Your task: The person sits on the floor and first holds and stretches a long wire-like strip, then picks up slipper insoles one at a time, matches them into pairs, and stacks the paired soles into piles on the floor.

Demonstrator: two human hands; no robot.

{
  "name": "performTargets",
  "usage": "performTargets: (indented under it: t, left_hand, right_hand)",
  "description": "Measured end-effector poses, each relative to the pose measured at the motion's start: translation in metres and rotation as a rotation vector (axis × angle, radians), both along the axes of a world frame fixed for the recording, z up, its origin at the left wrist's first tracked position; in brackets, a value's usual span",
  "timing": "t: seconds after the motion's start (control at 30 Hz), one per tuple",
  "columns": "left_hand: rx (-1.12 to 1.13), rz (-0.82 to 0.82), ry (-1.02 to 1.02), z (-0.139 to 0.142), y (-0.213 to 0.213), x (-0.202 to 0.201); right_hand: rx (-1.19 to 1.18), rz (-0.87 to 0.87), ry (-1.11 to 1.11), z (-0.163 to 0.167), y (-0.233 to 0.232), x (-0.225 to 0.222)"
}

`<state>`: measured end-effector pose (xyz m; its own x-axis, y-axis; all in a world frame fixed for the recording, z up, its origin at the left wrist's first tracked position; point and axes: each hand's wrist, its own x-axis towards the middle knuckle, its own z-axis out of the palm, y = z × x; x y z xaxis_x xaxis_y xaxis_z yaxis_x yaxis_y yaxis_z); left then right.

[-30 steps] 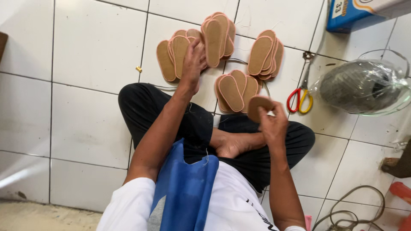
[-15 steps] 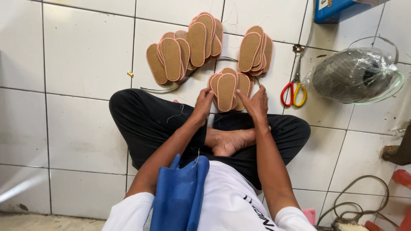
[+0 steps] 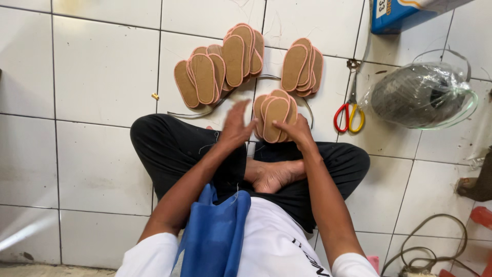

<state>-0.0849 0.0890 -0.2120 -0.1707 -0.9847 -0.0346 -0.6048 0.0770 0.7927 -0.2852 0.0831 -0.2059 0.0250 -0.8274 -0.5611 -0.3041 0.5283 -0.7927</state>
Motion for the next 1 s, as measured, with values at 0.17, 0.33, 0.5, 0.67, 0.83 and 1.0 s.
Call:
performTargets:
  t: [0.17,0.33,0.5,0.67,0.83,1.0]
  left_hand:
    - [0.292,0.439,-0.292,0.009,-0.037,0.054]
    - [0.563,0.483,-0.371,-0.007,-0.057,0.059]
    - [0.24,0.473,-0.395,-0.026,-0.079,0.069]
    - [0.314,0.476,-0.399,-0.023,-0.123,0.076]
    - [0.25,0.457,-0.411,-0.014,-0.158,0.077]
    - [0.345,0.405,-0.332,-0.011,-0.164,0.087]
  right_hand:
    - [0.062,0.106,-0.037,-0.01,0.006,-0.002]
    - [-0.047,0.302,0.412,-0.028,-0.003,0.006]
    - [-0.121,0.286,0.475,-0.036,-0.006,0.004]
    - [-0.357,0.19,0.703,-0.028,-0.017,0.009]
    - [-0.667,0.269,0.873,-0.019,-0.063,0.011]
    - [-0.657,0.527,1.047,-0.026,-0.112,0.002]
